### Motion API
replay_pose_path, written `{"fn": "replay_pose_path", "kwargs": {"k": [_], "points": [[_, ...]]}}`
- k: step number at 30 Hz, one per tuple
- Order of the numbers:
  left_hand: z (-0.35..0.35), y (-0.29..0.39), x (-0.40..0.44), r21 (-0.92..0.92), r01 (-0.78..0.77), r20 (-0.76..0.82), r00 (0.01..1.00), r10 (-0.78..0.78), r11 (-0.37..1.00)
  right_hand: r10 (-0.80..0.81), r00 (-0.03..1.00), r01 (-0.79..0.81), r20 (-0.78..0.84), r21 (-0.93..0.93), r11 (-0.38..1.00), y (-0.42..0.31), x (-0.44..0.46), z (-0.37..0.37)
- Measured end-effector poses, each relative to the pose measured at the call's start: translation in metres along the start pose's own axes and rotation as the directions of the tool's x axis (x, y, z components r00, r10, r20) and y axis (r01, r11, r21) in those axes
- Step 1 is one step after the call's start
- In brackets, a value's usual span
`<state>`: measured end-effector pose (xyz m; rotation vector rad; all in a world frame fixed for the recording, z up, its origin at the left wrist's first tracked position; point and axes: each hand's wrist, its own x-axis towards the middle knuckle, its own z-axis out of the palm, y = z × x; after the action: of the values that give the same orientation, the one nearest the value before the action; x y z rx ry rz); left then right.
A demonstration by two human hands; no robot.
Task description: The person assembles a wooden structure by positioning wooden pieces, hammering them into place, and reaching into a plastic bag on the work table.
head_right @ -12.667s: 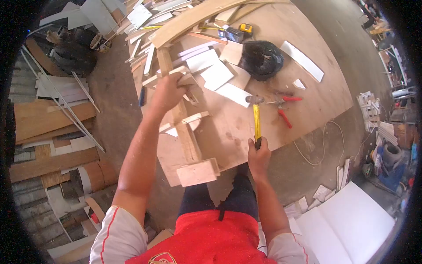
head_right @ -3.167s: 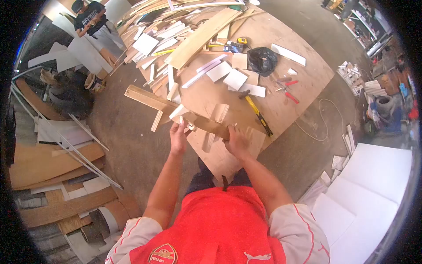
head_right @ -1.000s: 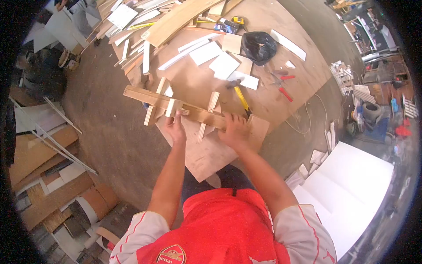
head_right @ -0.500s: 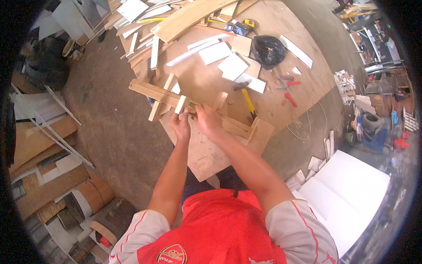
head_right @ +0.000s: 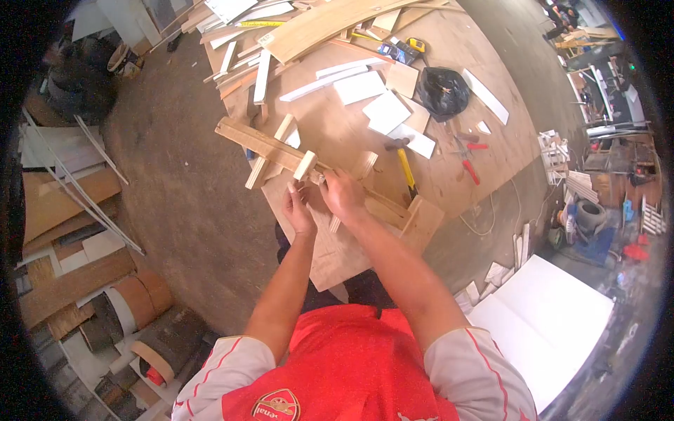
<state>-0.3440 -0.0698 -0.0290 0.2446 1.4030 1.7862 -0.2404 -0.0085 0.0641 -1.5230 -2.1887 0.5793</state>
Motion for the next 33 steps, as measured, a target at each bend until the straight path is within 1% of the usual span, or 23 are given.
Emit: {"fn": "replay_pose_path", "kwargs": {"k": [2, 5, 11, 17, 20, 23, 26, 29, 33], "points": [[0.006, 0.006, -0.004, 0.003, 0.030, 0.000, 1.000, -0.030, 1.000, 0.016, 1.000, -0.016, 0.013, -0.019, 1.000, -0.002, -0.001, 0.000], [0.003, 0.002, -0.001, -0.008, 0.078, -0.004, 0.997, -0.078, 0.997, -0.020, 1.000, 0.020, 0.004, -0.028, 0.999, -0.002, -0.002, -0.001], [0.007, 0.005, -0.004, -0.015, 0.082, -0.030, 0.996, -0.082, 0.997, -0.062, 0.998, 0.062, 0.010, -0.027, 0.998, 0.002, 0.000, -0.001], [0.007, 0.002, -0.003, -0.008, 0.061, -0.015, 0.998, -0.061, 0.998, -0.072, 0.997, 0.072, 0.014, -0.007, 0.997, 0.002, 0.001, -0.005], [0.006, 0.003, -0.004, -0.002, 0.076, -0.003, 0.997, -0.076, 0.997, -0.056, 0.998, 0.057, 0.028, -0.029, 0.998, 0.005, 0.000, -0.001], [0.010, 0.007, -0.007, -0.025, 0.024, 0.009, 1.000, -0.024, 0.999, -0.087, 0.996, 0.087, 0.008, -0.018, 0.996, 0.006, -0.001, -0.001], [0.003, -0.006, -0.003, 0.023, -0.085, 0.077, 0.994, 0.083, 0.996, -0.098, 0.995, 0.097, -0.014, -0.034, 0.995, 0.003, -0.002, -0.002], [0.002, 0.002, -0.004, 0.060, -0.053, 0.075, 0.996, 0.048, 0.997, -0.103, 0.994, 0.102, -0.035, -0.039, 0.994, 0.005, -0.002, 0.002], [0.000, 0.003, 0.002, -0.031, 0.036, 0.047, 0.998, -0.034, 0.999, -0.088, 0.995, 0.087, -0.035, -0.022, 0.996, 0.003, -0.003, 0.000]]}}
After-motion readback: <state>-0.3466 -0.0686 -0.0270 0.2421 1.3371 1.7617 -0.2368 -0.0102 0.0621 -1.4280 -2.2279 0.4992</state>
